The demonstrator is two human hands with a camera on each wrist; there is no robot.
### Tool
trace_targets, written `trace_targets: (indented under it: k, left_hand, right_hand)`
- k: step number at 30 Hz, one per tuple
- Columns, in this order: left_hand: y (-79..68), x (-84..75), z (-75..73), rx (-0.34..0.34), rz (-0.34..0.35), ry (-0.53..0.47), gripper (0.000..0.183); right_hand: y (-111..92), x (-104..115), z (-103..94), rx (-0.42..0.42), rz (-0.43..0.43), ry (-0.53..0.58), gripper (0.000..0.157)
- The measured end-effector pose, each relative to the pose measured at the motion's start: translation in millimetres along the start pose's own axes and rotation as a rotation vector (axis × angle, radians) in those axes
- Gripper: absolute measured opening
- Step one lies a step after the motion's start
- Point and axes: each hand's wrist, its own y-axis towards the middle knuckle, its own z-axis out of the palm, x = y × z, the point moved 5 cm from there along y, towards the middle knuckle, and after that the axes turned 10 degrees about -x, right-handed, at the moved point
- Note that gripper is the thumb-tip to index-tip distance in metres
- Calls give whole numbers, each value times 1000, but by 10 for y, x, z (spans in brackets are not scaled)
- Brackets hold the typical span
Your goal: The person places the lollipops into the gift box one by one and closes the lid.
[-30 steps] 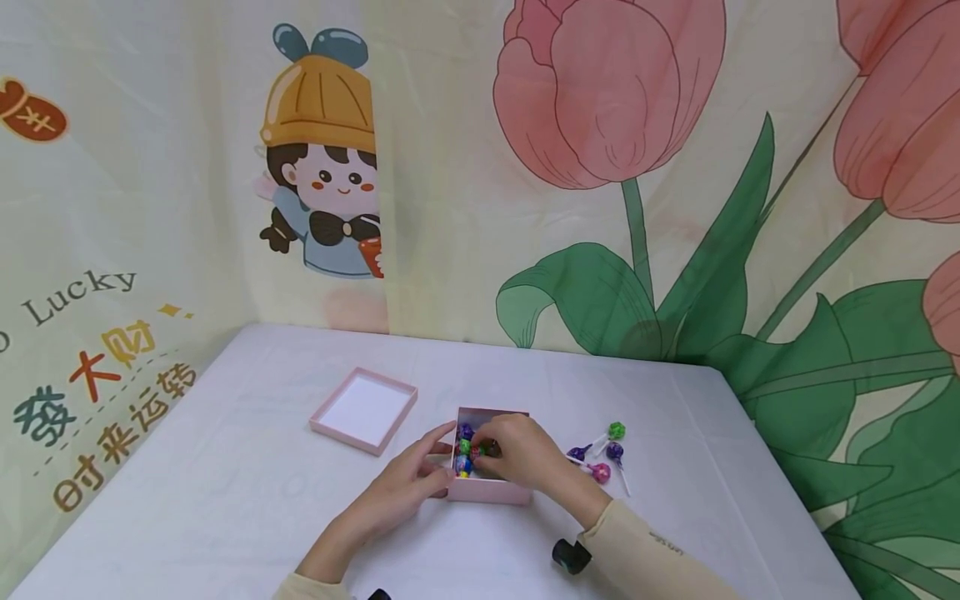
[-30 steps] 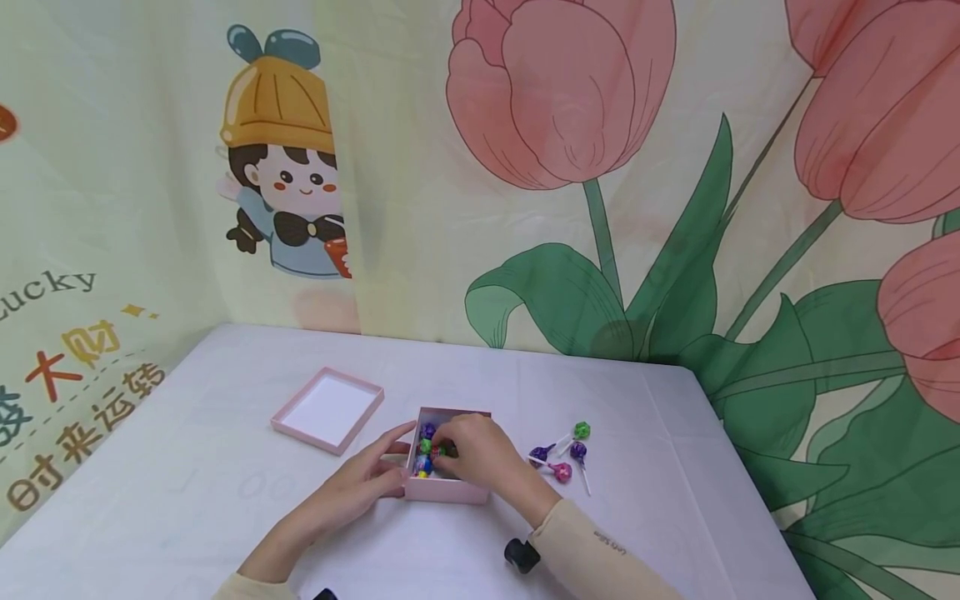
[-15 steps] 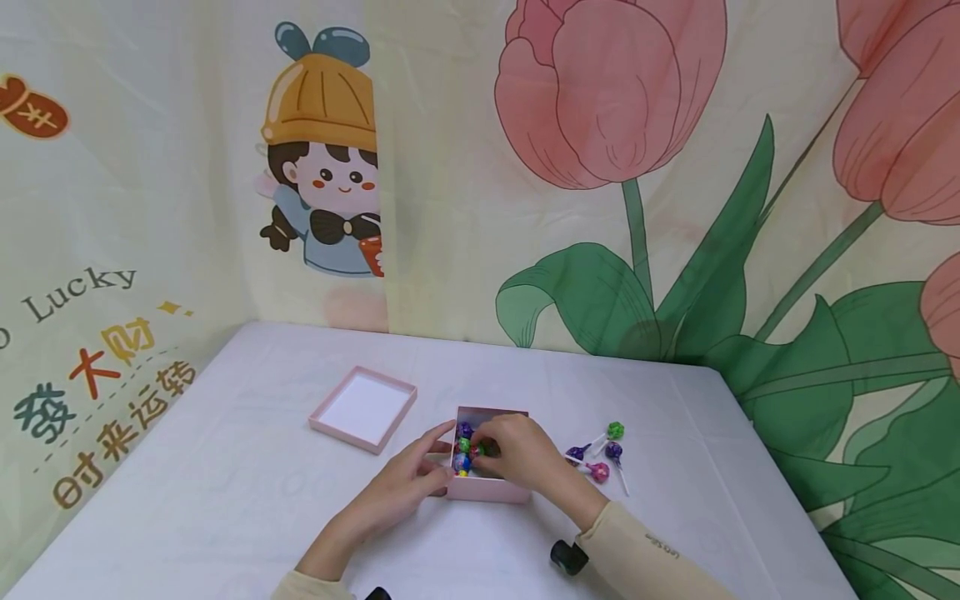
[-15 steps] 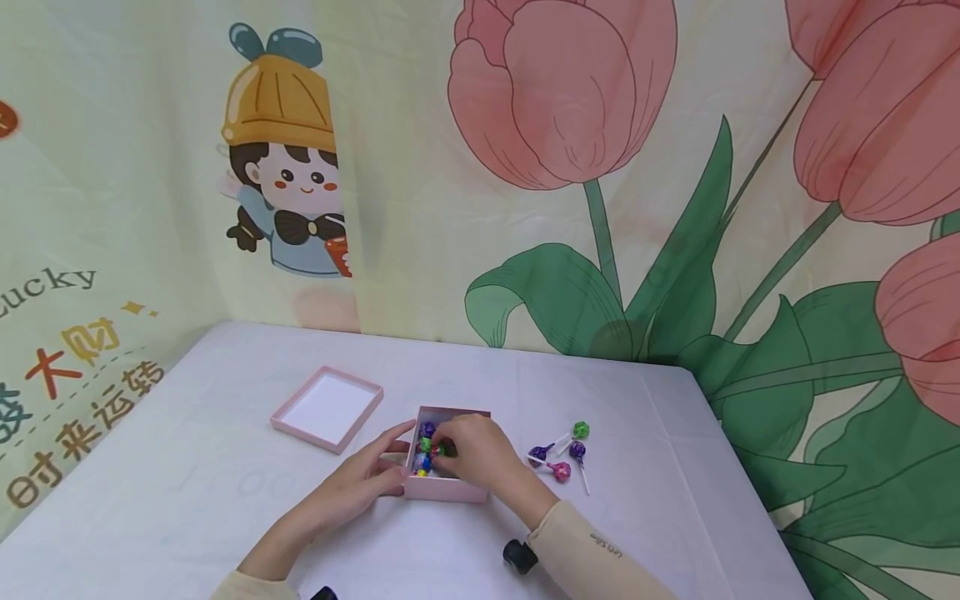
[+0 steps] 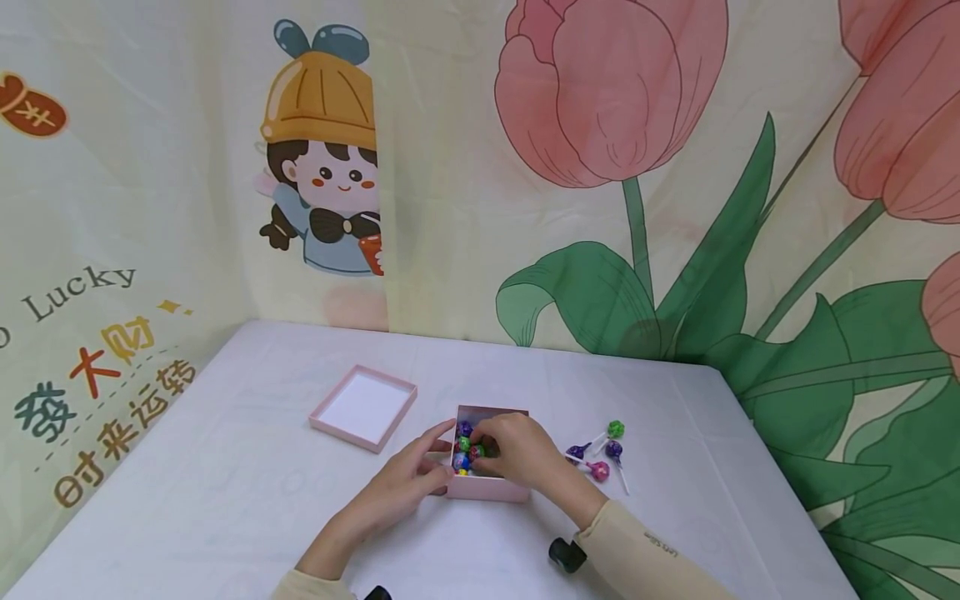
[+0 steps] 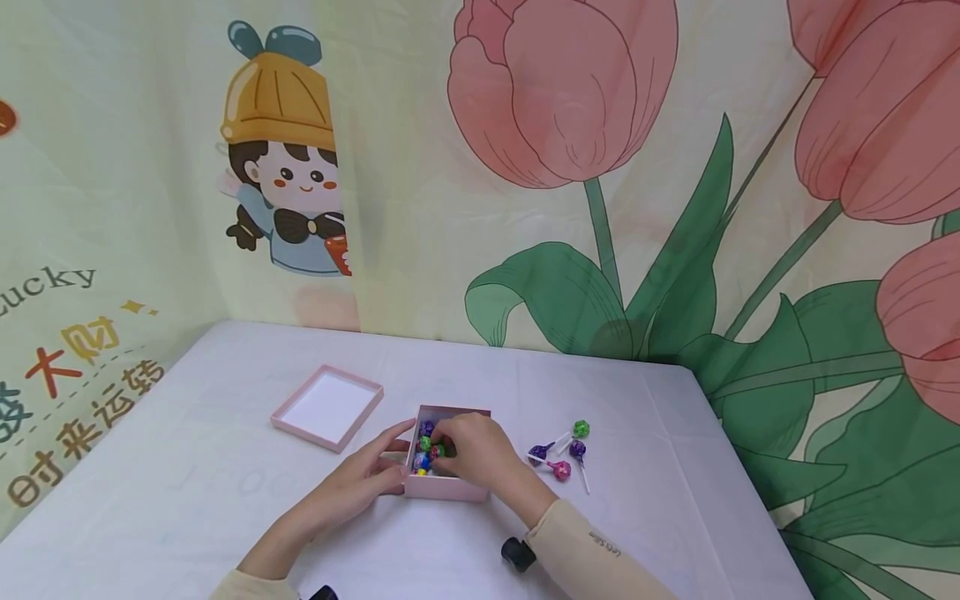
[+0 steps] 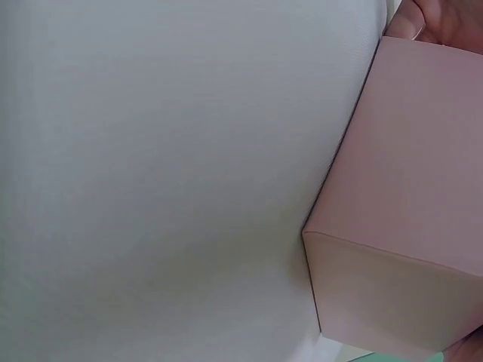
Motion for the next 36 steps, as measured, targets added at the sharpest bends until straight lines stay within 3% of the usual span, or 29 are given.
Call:
trace_targets:
  k: [14,22,28,36]
  left_hand:
    - [-22,-27,2,15,9,-36,73]
    - [-21,-28,8,17,16,-31,72]
    - [-18,-31,9,9,13,-39,73]
    - [-19,-16,-7,0,17,-21,72]
  right_hand:
    - [-8,-19,-9,27,8,12,29]
    - [-37,-60,-87,57,-20,143,26]
    - [-115,-128,-336,19,-26,250,26]
    - [-206,-407,-746,-91,-18,192,29]
